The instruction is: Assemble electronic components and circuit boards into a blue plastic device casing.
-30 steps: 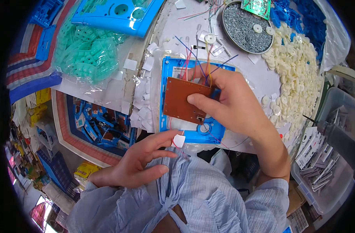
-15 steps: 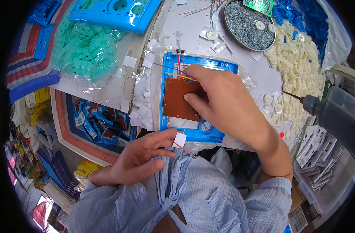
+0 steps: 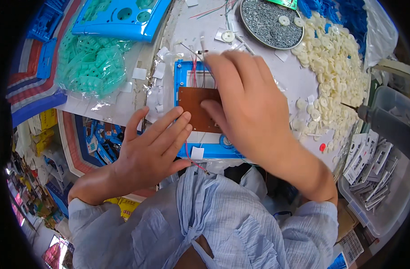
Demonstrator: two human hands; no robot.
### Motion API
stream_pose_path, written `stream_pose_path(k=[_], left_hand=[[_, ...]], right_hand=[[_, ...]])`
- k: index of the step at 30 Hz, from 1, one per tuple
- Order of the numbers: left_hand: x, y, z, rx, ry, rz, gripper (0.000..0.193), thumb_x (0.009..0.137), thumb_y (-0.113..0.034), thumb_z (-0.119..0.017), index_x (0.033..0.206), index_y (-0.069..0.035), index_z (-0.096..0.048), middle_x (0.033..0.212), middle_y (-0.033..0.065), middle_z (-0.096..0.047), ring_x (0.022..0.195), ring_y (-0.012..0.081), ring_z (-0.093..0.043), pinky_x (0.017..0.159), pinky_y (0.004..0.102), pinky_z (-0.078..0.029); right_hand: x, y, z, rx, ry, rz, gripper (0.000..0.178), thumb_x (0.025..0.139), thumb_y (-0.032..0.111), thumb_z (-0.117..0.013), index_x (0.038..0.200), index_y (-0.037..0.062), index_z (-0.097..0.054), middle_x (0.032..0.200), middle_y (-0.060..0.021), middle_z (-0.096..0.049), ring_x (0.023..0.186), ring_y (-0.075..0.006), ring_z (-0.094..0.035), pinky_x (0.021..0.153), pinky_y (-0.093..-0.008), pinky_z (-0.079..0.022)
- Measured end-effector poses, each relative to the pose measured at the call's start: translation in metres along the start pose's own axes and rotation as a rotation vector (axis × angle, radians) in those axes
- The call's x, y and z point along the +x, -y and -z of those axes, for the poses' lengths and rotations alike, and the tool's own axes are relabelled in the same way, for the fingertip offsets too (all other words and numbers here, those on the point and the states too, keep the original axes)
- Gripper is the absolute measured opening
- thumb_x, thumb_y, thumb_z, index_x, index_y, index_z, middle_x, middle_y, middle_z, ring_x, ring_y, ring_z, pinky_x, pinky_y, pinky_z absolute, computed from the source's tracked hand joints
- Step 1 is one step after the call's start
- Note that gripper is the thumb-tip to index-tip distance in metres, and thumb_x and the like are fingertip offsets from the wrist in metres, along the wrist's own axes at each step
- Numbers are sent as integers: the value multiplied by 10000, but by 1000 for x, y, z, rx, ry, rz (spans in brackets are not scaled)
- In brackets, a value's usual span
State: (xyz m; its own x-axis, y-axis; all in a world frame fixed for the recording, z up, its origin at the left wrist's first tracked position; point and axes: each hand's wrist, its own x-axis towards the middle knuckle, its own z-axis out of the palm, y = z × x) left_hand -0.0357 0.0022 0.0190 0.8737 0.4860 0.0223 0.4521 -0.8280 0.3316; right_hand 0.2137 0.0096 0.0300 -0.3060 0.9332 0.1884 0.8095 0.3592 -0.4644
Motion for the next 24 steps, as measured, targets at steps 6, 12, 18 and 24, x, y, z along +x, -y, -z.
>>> stream_pose_path(k=[6, 12, 18, 24], left_hand=[[2, 1, -4, 80, 26, -55, 627, 841, -480, -716, 1237, 6, -687, 1408, 152, -621, 1396, 253, -537, 1040, 510, -371], [3, 1, 2, 104, 50, -83, 638, 856, -492, -710, 1257, 3, -678, 1400, 150, -627, 1374, 252, -550, 930, 423, -418], [4, 6, 2, 62, 41, -87, 601, 871, -472, -713, 1263, -19, -671, 1381, 137, -639, 1343, 247, -569, 872, 404, -445], [11, 12, 11, 12, 37, -96, 527, 875, -408, -730, 1236, -28, -677, 1348, 126, -653, 1316, 248, -584, 936, 440, -433]], right_hand=[[-52, 18, -6, -102, 331, 124, 654, 808, 372, -763, 1313, -25, -641, 1508, -185, -535, 1451, -350, -457, 1174, -604, -325], [-50, 19, 3, -109, 429, 137, 728, 832, 432, -743, 1379, -28, -603, 1561, -183, -494, 1488, -362, -423, 1204, -588, -296], [-40, 15, 8, -87, 437, 184, 664, 879, 435, -710, 1325, -53, -651, 1503, -201, -546, 1467, -348, -438, 1194, -546, -327], [-43, 17, 5, -76, 418, 181, 645, 892, 429, -706, 1311, -58, -655, 1494, -200, -554, 1455, -364, -445, 1188, -537, -338]])
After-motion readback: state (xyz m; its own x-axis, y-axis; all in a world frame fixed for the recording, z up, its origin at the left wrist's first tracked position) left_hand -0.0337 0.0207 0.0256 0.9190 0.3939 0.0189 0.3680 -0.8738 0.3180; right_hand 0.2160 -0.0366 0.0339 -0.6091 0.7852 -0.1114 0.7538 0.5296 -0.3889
